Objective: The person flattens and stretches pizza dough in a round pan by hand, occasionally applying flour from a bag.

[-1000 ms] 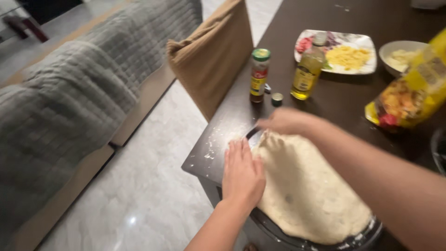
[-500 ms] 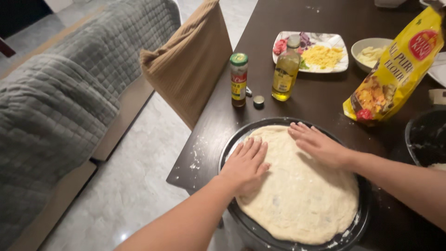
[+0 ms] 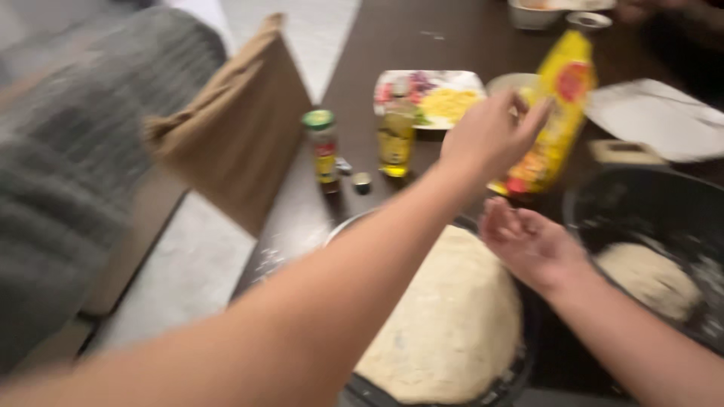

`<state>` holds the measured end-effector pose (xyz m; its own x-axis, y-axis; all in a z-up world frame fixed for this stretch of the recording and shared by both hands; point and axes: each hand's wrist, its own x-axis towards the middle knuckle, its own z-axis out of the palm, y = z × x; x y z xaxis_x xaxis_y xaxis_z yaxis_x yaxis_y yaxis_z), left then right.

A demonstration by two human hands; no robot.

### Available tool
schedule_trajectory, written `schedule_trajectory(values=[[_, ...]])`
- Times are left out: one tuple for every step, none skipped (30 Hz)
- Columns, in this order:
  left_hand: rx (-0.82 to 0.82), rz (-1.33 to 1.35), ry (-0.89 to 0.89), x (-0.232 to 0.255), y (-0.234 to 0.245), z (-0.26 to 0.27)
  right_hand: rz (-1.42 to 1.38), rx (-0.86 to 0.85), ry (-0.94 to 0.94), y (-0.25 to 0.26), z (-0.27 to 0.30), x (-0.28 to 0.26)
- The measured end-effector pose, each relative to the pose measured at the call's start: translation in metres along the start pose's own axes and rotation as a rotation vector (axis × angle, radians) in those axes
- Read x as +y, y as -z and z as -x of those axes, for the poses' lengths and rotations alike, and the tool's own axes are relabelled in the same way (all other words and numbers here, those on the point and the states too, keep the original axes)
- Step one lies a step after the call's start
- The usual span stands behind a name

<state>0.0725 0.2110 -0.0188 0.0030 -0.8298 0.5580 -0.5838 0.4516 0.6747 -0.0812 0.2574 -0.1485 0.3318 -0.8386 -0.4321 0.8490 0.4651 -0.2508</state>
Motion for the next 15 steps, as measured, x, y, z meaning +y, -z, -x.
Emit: schedule_trajectory(values=[[-0.045, -0.075, 0.039, 0.01, -0.021, -0.03, -0.133, 0.003, 0.017, 0.006, 0.001, -0.003], [-0.09, -0.159, 0.074, 0.017, -0.038, -0.056, -0.268, -0.084, -0.082, 0.01, -0.003, -0.006], [-0.153, -0.177, 0.12, 0.022, -0.052, -0.076, -0.4, -0.176, -0.179, 0.012, -0.009, -0.006], [-0.216, -0.2, 0.165, 0.025, -0.065, -0.092, -0.545, -0.283, -0.258, 0.015, -0.011, -0.005], [-0.267, -0.168, 0.194, 0.025, -0.075, -0.104, -0.687, -0.394, -0.336, 0.017, -0.011, -0.004], [-0.314, -0.139, 0.228, 0.022, -0.081, -0.117, -0.7, -0.395, -0.312, 0.016, -0.013, -0.004], [-0.312, -0.147, 0.221, 0.022, -0.086, -0.127, -0.55, -0.216, -0.17, 0.01, -0.019, 0.0], [-0.3, -0.159, 0.219, 0.02, -0.09, -0.134, -0.394, -0.035, -0.046, 0.002, -0.026, 0.0], [-0.312, -0.157, 0.214, 0.02, -0.098, -0.137, -0.404, -0.032, -0.036, -0.005, -0.028, -0.002], [-0.296, -0.151, 0.208, 0.015, -0.099, -0.141, -0.4, -0.024, -0.017, -0.014, -0.034, -0.001], [-0.28, -0.146, 0.202, 0.011, -0.101, -0.143, -0.396, -0.017, 0.001, -0.022, -0.038, -0.001], [-0.277, -0.16, 0.208, 0.005, -0.1, -0.143, -0.4, -0.02, -0.013, -0.03, -0.043, -0.001], [-0.243, -0.136, 0.226, 0.003, -0.101, -0.142, -0.347, -0.06, 0.062, -0.036, -0.047, -0.002], [-0.205, -0.113, 0.244, 0.0, -0.101, -0.14, -0.29, -0.103, 0.136, -0.043, -0.049, -0.004], [-0.198, -0.126, 0.25, -0.002, -0.1, -0.136, -0.292, -0.108, 0.121, -0.049, -0.051, -0.005]])
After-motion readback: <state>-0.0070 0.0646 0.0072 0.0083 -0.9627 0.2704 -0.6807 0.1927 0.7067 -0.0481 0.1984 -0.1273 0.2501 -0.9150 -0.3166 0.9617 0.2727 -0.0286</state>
